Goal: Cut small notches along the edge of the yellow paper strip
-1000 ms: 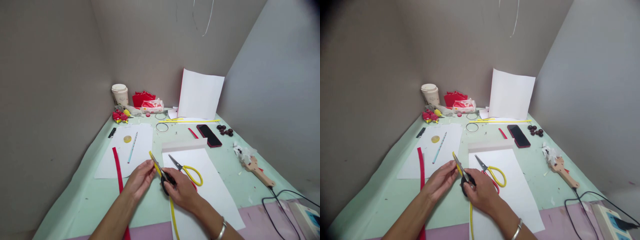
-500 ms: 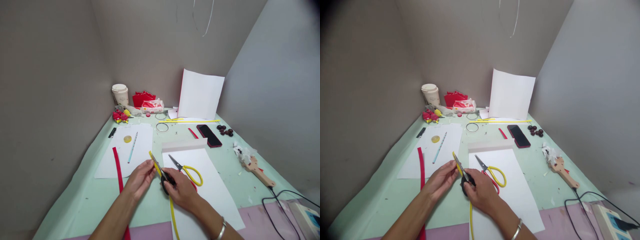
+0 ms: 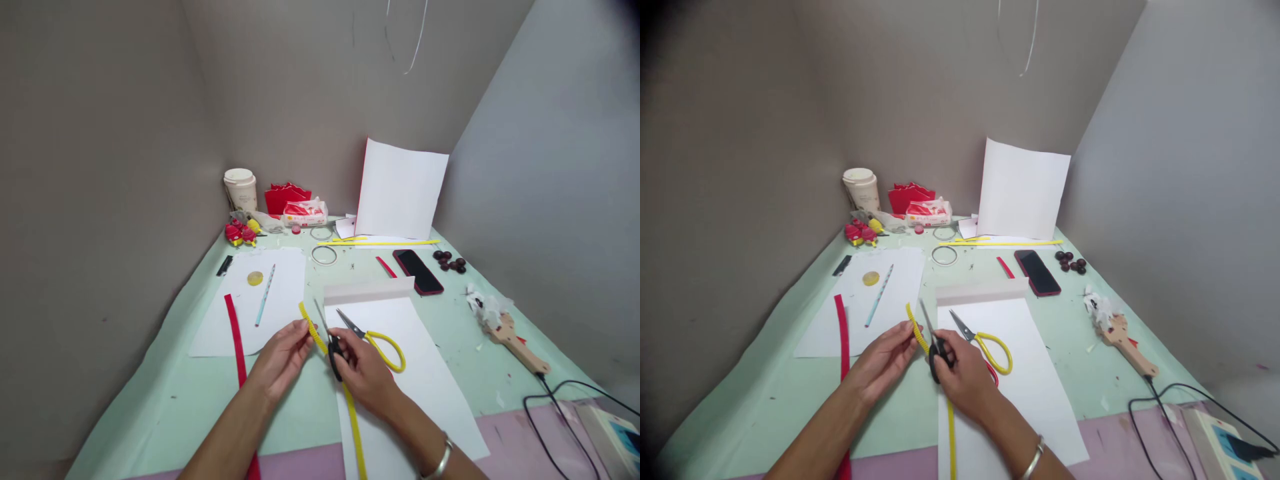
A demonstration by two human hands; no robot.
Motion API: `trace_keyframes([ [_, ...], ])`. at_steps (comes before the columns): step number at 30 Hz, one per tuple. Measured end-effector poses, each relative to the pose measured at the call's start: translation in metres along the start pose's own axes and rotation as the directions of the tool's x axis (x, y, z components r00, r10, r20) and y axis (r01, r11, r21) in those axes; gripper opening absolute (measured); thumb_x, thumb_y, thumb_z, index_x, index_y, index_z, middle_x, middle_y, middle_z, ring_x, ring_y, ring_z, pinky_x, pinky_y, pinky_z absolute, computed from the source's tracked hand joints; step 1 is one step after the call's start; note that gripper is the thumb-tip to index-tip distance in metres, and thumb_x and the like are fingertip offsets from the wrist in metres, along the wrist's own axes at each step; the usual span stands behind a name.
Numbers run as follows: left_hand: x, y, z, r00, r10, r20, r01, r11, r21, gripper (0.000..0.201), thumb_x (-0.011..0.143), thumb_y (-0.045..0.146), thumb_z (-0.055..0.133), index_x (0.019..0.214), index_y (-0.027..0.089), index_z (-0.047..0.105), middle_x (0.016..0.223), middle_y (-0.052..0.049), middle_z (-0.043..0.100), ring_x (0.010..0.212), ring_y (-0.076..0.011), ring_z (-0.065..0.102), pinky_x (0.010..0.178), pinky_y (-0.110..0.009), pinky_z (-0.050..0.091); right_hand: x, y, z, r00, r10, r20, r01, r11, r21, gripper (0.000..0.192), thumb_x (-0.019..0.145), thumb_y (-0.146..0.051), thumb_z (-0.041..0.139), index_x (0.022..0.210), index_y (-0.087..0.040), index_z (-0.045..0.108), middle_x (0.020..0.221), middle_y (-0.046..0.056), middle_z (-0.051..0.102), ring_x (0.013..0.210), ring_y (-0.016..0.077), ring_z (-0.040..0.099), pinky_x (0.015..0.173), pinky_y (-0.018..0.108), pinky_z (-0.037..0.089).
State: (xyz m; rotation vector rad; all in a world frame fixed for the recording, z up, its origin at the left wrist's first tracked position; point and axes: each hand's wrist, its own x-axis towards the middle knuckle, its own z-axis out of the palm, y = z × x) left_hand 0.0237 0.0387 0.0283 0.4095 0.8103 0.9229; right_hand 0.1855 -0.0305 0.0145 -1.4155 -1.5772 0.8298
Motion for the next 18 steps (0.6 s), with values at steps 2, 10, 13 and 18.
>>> trace_keyframes([
  [2,-0.001,0.000,0.000,1.000,0.008,-0.009,-0.008,1.000,0.013,0.007,0.082,0.005,0.065,0.080,0.008,0.071,0.081,-0.007,0.069,0.071,-0.0097,0.065,0.066,-0.016,0.057,0.002,0.001,-0.001,0.999,0.050,-0.014,-0.049,0.996,0.075,0.033,0.086,-0.018,0.049,0.118,-0.020,0.055,0.076,0.001,0.060,0.061,0.0147,0.055,0.058,0.027,0.048],
  [10,-0.005,0.000,0.003,0.996,0.076,-0.043,-0.070,0.991,0.112,0.006,0.080,0.005,0.066,0.079,0.010,0.069,0.084,-0.008,0.071,0.072,-0.0106,0.067,0.069,-0.017,0.057,0.003,0.015,-0.003,0.994,0.105,0.006,-0.102,0.946,0.307,0.035,0.091,-0.026,0.048,0.125,-0.022,0.051,0.087,0.004,0.061,0.071,0.0164,0.060,0.061,0.028,0.050],
  [13,-0.006,-0.001,0.004,0.992,0.115,-0.044,-0.107,0.982,0.157,0.007,0.078,0.004,0.067,0.079,0.011,0.068,0.086,-0.009,0.071,0.076,-0.0113,0.066,0.072,-0.018,0.056,0.001,0.018,-0.005,0.994,0.107,0.034,-0.112,0.923,0.368,0.038,0.095,-0.031,0.041,0.132,-0.022,0.046,0.097,0.007,0.062,0.076,0.0185,0.063,0.064,0.031,0.052],
  [18,-0.010,-0.002,0.007,0.986,0.160,-0.041,-0.145,0.958,0.249,0.011,0.073,0.009,0.072,0.083,0.011,0.067,0.088,-0.010,0.071,0.078,-0.0127,0.065,0.073,-0.020,0.054,0.000,0.014,-0.004,0.992,0.116,0.047,-0.125,0.929,0.347,0.059,0.084,-0.028,0.062,0.138,-0.023,0.038,0.104,0.007,0.057,0.089,0.0194,0.062,0.075,0.033,0.052],
])
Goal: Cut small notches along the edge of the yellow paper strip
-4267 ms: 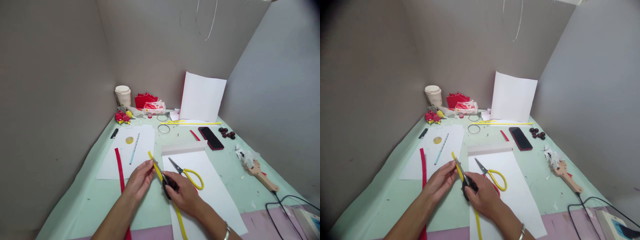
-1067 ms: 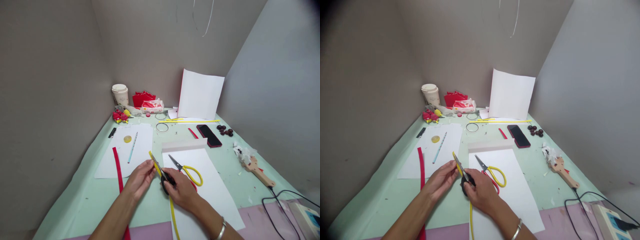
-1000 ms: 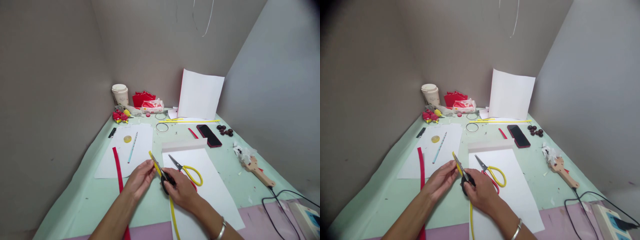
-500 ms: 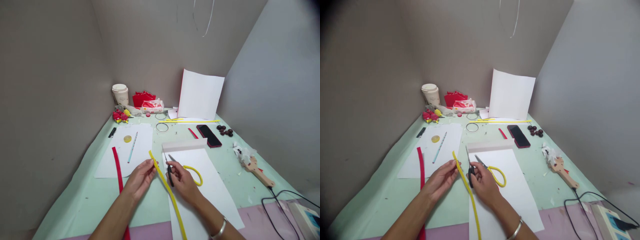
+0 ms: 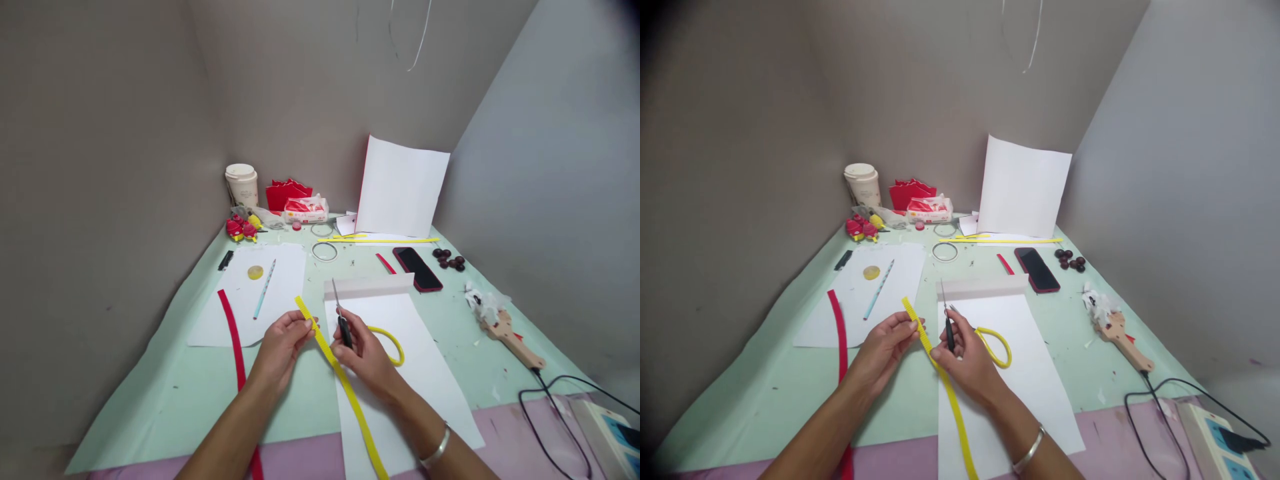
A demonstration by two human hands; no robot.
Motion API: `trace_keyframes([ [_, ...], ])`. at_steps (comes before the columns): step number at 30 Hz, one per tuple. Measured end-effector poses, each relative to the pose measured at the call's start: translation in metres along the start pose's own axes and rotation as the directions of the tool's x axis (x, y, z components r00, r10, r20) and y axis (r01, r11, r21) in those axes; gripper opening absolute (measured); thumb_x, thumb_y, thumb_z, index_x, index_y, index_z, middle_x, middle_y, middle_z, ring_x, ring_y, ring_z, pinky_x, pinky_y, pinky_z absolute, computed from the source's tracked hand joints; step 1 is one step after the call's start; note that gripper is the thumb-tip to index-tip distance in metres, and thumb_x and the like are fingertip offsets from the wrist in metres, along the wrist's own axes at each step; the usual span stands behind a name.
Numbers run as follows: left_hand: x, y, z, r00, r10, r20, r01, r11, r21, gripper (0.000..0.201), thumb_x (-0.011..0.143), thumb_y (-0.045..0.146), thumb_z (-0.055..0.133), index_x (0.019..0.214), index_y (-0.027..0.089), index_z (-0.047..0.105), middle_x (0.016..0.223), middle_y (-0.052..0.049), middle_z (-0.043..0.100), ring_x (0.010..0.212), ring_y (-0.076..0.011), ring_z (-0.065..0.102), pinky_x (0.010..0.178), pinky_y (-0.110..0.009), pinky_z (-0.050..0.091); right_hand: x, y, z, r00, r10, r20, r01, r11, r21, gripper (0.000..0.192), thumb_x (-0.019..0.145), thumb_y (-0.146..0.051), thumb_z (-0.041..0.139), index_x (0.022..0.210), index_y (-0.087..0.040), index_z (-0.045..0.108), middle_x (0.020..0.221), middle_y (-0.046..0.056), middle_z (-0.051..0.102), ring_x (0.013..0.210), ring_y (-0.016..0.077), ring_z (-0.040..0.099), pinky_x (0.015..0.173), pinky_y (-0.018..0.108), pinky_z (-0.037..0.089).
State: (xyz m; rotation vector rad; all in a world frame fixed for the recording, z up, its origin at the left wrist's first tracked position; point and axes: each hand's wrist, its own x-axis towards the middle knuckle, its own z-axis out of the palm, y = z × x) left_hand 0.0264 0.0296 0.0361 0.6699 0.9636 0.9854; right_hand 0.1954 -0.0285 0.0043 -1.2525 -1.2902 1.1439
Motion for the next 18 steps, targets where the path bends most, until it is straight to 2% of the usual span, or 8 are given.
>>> trace_keyframes([
  [2,-0.001,-0.001,0.002,1.000,0.013,-0.006,-0.013,0.999,0.033,0.018,0.070,0.012,0.075,0.087,0.011,0.066,0.088,-0.009,0.071,0.079,-0.0138,0.064,0.074,-0.022,0.053,0.001,-0.001,0.003,1.000,0.003,-0.009,-0.003,0.997,-0.077,0.066,0.078,-0.022,0.066,0.138,-0.023,0.037,0.102,0.005,0.057,0.088,0.0178,0.061,0.079,0.032,0.052],
  [6,-0.001,-0.006,0.004,0.999,0.054,-0.002,-0.053,0.992,0.114,0.029,0.067,0.017,0.077,0.093,0.013,0.065,0.088,-0.008,0.070,0.079,-0.0156,0.064,0.076,-0.026,0.051,0.002,-0.003,0.005,1.000,0.001,-0.007,-0.002,0.987,-0.163,0.061,0.077,-0.016,0.062,0.134,-0.024,0.042,0.095,0.001,0.059,0.082,0.0156,0.060,0.079,0.032,0.050],
  [12,0.003,-0.015,0.002,0.995,0.101,0.009,-0.101,0.980,0.172,0.030,0.067,0.021,0.076,0.093,0.015,0.063,0.087,-0.005,0.068,0.082,-0.0166,0.062,0.075,-0.028,0.048,0.004,-0.002,0.005,1.000,-0.009,-0.003,0.008,0.977,-0.211,0.058,0.076,-0.016,0.062,0.131,-0.024,0.047,0.089,0.000,0.062,0.078,0.0158,0.059,0.076,0.031,0.049],
  [18,0.003,-0.018,0.002,0.991,0.124,0.042,-0.130,0.964,0.231,0.027,0.069,0.022,0.074,0.093,0.016,0.063,0.083,-0.003,0.067,0.069,-0.0134,0.058,0.073,-0.029,0.046,0.006,-0.001,0.005,0.999,-0.032,0.011,0.034,0.976,-0.213,0.058,0.075,-0.015,0.062,0.130,-0.025,0.050,0.086,-0.001,0.062,0.077,0.0165,0.059,0.075,0.031,0.047],
])
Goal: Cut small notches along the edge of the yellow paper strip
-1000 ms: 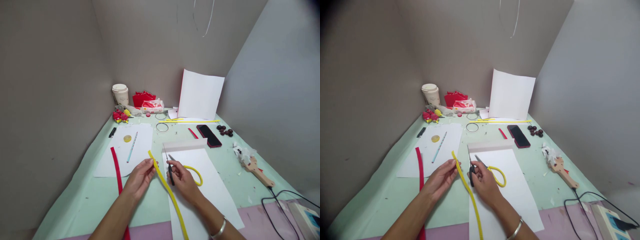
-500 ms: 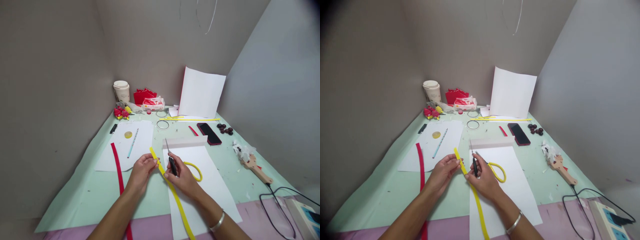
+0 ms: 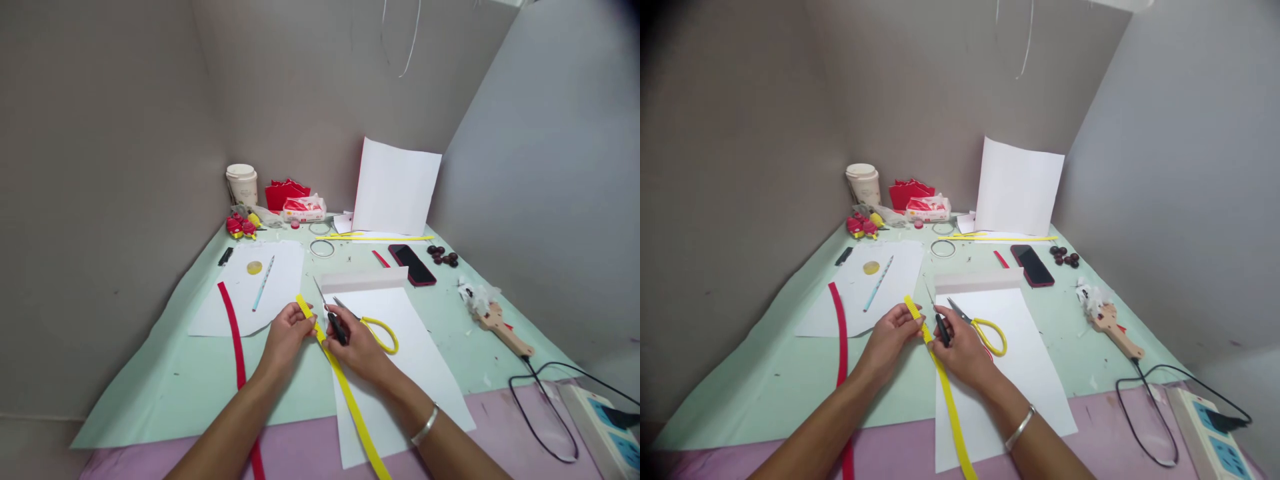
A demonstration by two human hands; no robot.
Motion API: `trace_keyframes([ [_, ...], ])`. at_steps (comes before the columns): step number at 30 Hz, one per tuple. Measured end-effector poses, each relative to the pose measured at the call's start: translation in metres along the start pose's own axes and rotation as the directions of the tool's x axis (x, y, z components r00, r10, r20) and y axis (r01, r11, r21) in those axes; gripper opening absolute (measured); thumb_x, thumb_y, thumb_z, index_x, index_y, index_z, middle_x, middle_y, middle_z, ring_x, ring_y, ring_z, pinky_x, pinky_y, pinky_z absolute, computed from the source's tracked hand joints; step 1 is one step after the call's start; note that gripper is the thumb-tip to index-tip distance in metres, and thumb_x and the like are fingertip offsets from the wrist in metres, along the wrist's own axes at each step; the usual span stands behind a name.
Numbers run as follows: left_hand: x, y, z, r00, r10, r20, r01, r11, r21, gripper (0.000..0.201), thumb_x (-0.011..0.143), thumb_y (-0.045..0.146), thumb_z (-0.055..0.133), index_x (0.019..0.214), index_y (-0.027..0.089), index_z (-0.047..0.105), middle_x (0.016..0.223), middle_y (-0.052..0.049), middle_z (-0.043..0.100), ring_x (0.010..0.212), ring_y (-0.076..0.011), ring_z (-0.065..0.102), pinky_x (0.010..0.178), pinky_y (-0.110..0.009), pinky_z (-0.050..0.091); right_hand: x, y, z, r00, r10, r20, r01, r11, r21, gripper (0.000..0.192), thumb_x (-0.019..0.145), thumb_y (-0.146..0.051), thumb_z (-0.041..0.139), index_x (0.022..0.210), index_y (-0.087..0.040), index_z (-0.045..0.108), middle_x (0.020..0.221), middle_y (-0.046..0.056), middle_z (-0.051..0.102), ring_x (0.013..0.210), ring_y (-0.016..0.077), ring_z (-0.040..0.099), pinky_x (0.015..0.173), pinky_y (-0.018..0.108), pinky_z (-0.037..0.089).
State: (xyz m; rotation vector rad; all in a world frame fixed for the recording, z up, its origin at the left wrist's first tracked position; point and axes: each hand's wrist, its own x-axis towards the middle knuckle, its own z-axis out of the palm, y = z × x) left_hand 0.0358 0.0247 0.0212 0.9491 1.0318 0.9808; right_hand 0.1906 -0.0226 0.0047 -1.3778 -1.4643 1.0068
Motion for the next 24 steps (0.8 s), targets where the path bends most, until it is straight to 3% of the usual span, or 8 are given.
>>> trace_keyframes([
  [7,0.003,0.002,-0.002,0.999,0.017,0.035,-0.016,1.000,-0.013,0.017,0.072,0.026,0.071,0.083,0.016,0.063,0.077,0.001,0.060,0.069,-0.0121,0.054,0.069,-0.026,0.046,0.002,0.004,-0.006,1.000,0.015,0.023,-0.017,0.994,0.106,0.055,0.077,-0.016,0.062,0.129,-0.024,0.050,0.091,0.000,0.062,0.081,0.0156,0.059,0.078,0.030,0.048],
  [17,0.003,0.001,-0.004,0.999,0.036,-0.009,-0.036,0.997,-0.065,0.028,0.074,0.038,0.070,0.082,0.012,0.065,0.077,-0.004,0.062,0.070,-0.0150,0.057,0.064,-0.027,0.047,0.002,-0.001,-0.006,0.998,0.039,0.039,-0.045,0.981,0.189,0.049,0.078,-0.015,0.060,0.126,-0.023,0.052,0.092,0.001,0.061,0.083,0.0165,0.058,0.078,0.031,0.046],
  [21,0.004,0.019,-0.014,0.970,0.121,-0.213,-0.137,0.989,-0.061,0.035,0.077,0.040,0.067,0.103,0.018,0.061,0.085,-0.002,0.065,0.074,-0.0134,0.058,0.069,-0.026,0.046,0.001,-0.002,-0.006,0.998,0.048,0.043,-0.056,0.976,0.210,0.048,0.079,-0.015,0.059,0.126,-0.023,0.053,0.092,0.001,0.061,0.084,0.0169,0.056,0.079,0.031,0.045],
  [22,0.004,0.028,-0.018,0.935,0.164,-0.315,-0.187,0.982,-0.042,0.038,0.075,0.038,0.069,0.107,0.020,0.060,0.089,-0.002,0.066,0.075,-0.0133,0.058,0.070,-0.026,0.046,0.001,-0.002,-0.006,0.998,0.052,0.045,-0.061,0.975,0.215,0.048,0.079,-0.014,0.059,0.126,-0.024,0.053,0.092,0.001,0.061,0.084,0.0170,0.056,0.079,0.031,0.044],
  [24,0.006,0.049,-0.025,0.866,0.285,-0.410,-0.309,0.951,0.007,0.040,0.075,0.037,0.069,0.111,0.022,0.059,0.092,-0.002,0.066,0.075,-0.0132,0.057,0.069,-0.025,0.045,0.000,-0.001,-0.006,0.997,0.061,0.052,-0.072,0.972,0.224,0.049,0.078,-0.014,0.059,0.126,-0.024,0.053,0.093,0.001,0.061,0.084,0.0171,0.056,0.079,0.031,0.044],
])
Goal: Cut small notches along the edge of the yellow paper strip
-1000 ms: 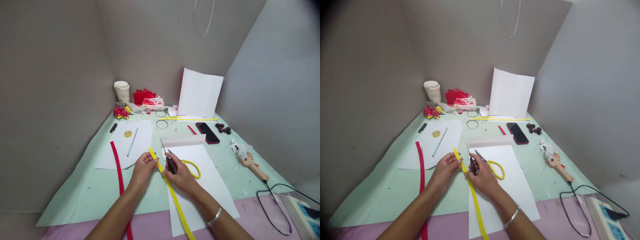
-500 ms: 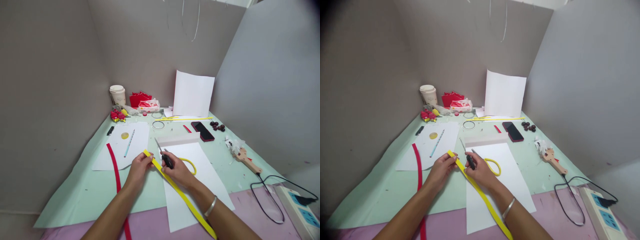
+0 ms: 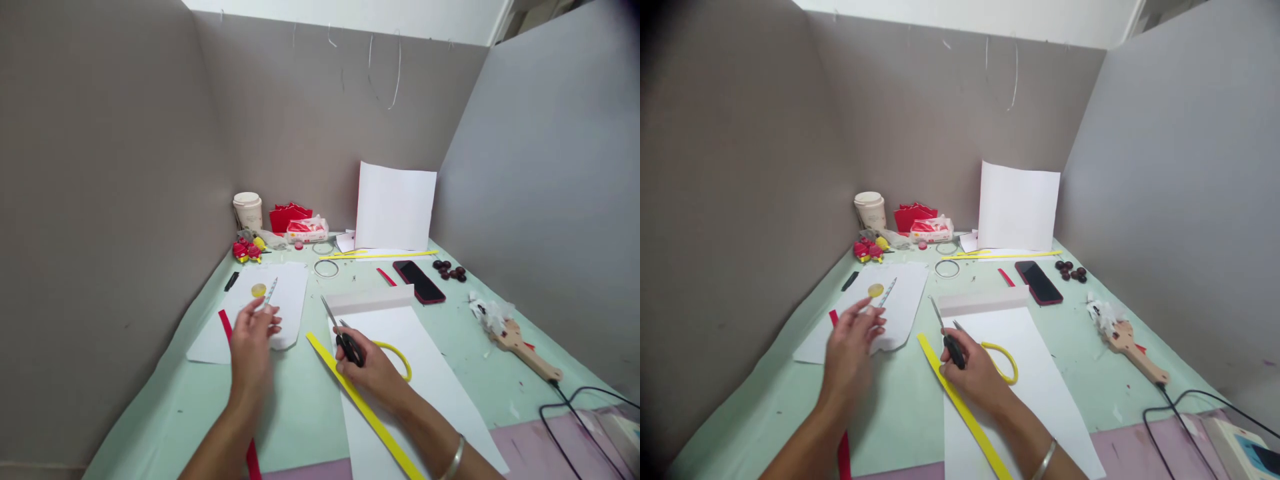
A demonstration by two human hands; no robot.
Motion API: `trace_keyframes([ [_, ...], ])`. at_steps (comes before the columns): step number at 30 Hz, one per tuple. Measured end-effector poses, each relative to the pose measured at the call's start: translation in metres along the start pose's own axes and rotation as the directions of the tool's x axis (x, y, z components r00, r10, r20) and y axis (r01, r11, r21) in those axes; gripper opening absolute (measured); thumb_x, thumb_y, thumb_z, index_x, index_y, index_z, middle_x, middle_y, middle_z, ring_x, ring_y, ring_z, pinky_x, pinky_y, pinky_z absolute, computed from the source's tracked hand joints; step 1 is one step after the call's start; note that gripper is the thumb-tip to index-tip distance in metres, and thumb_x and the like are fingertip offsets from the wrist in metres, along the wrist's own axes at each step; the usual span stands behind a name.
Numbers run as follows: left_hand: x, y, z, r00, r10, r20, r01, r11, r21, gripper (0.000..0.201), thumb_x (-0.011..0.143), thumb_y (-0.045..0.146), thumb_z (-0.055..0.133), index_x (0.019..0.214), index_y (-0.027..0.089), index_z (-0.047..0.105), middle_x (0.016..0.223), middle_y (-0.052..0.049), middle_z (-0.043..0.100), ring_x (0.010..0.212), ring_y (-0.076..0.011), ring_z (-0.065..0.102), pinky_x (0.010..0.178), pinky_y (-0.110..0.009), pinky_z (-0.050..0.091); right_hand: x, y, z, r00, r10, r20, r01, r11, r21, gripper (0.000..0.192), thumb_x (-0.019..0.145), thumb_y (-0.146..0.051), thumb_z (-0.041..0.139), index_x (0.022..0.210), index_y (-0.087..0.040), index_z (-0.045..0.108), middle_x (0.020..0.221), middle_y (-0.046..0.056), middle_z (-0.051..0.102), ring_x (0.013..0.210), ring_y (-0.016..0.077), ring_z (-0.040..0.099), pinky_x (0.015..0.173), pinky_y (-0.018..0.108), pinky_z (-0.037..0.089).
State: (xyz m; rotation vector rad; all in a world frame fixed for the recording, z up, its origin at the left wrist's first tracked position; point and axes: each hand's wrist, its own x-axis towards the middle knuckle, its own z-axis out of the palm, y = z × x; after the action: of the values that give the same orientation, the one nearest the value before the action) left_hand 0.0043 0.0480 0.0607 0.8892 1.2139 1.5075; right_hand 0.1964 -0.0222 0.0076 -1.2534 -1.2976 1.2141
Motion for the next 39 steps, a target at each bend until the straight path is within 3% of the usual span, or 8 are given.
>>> trace_keyframes([
  [5,0.007,0.017,0.005,0.953,0.125,0.277,-0.178,0.968,0.175,0.022,0.079,0.034,0.062,0.096,0.020,0.064,0.080,-0.001,0.066,0.073,-0.0160,0.059,0.073,-0.029,0.046,-0.001,-0.003,-0.002,1.000,0.011,0.029,-0.011,1.000,0.027,0.048,0.080,-0.017,0.061,0.127,-0.023,0.053,0.093,0.001,0.059,0.081,0.0160,0.054,0.076,0.030,0.043],
  [9,-0.011,-0.008,0.009,0.783,0.014,0.622,-0.345,0.842,0.415,0.017,0.085,0.029,0.052,0.091,0.022,0.066,0.093,-0.004,0.069,0.092,-0.0217,0.062,0.085,-0.035,0.043,-0.003,-0.007,-0.002,0.998,0.047,0.045,-0.052,0.989,0.136,0.048,0.079,-0.017,0.061,0.126,-0.022,0.053,0.089,0.000,0.058,0.072,0.0133,0.050,0.065,0.026,0.040],
  [14,-0.028,-0.021,0.005,0.639,0.005,0.769,-0.549,0.703,0.452,0.020,0.088,0.031,0.048,0.084,0.023,0.066,0.088,-0.003,0.068,0.088,-0.0214,0.058,0.087,-0.035,0.039,-0.003,-0.005,-0.002,0.997,0.066,0.043,-0.076,0.957,0.279,0.050,0.076,-0.017,0.066,0.125,-0.022,0.053,0.089,0.000,0.058,0.072,0.0137,0.051,0.065,0.026,0.039],
  [25,-0.019,-0.015,-0.010,0.485,-0.334,0.808,-0.329,0.787,0.523,0.017,0.070,0.029,0.065,0.085,0.025,0.074,0.086,-0.001,0.067,0.077,-0.0186,0.056,0.066,-0.026,0.038,0.000,0.011,-0.006,0.991,0.125,0.044,-0.132,0.928,0.348,0.056,0.072,-0.028,0.076,0.125,-0.027,0.057,0.089,0.001,0.060,0.070,0.0163,0.055,0.065,0.029,0.042],
  [30,-0.010,-0.009,-0.016,0.422,-0.405,0.811,-0.067,0.879,0.473,0.018,0.069,0.029,0.069,0.086,0.023,0.074,0.079,0.001,0.067,0.069,-0.0152,0.053,0.064,-0.025,0.037,-0.002,0.007,-0.003,0.991,0.133,-0.003,-0.119,0.902,0.414,0.053,0.072,-0.033,0.078,0.122,-0.026,0.059,0.088,0.001,0.060,0.068,0.0138,0.054,0.063,0.025,0.042],
  [32,-0.006,-0.006,-0.016,0.444,-0.382,0.811,0.088,0.919,0.384,0.015,0.070,0.030,0.071,0.082,0.022,0.073,0.077,0.000,0.066,0.067,-0.0139,0.053,0.065,-0.025,0.037,-0.002,0.005,-0.002,0.989,0.146,0.012,-0.134,0.868,0.478,0.052,0.074,-0.033,0.078,0.121,-0.025,0.059,0.088,0.002,0.060,0.068,0.0130,0.053,0.059,0.023,0.041],
  [36,0.002,-0.007,-0.014,0.667,-0.317,0.674,0.268,0.946,0.180,0.013,0.073,0.031,0.072,0.079,0.020,0.070,0.071,0.000,0.061,0.066,-0.0127,0.050,0.066,-0.024,0.037,-0.002,-0.001,-0.002,0.984,0.170,0.054,-0.169,0.787,0.594,0.049,0.073,-0.028,0.080,0.118,-0.022,0.061,0.086,0.002,0.059,0.064,0.0108,0.049,0.052,0.020,0.037],
  [39,0.006,-0.013,-0.011,0.765,-0.311,0.564,0.341,0.939,0.056,0.014,0.074,0.033,0.073,0.079,0.020,0.069,0.071,0.001,0.059,0.069,-0.0125,0.050,0.068,-0.023,0.039,-0.003,-0.005,-0.003,0.981,0.183,0.060,-0.180,0.753,0.633,0.050,0.071,-0.024,0.081,0.118,-0.021,0.062,0.086,0.002,0.059,0.064,0.0103,0.047,0.053,0.019,0.038],
])
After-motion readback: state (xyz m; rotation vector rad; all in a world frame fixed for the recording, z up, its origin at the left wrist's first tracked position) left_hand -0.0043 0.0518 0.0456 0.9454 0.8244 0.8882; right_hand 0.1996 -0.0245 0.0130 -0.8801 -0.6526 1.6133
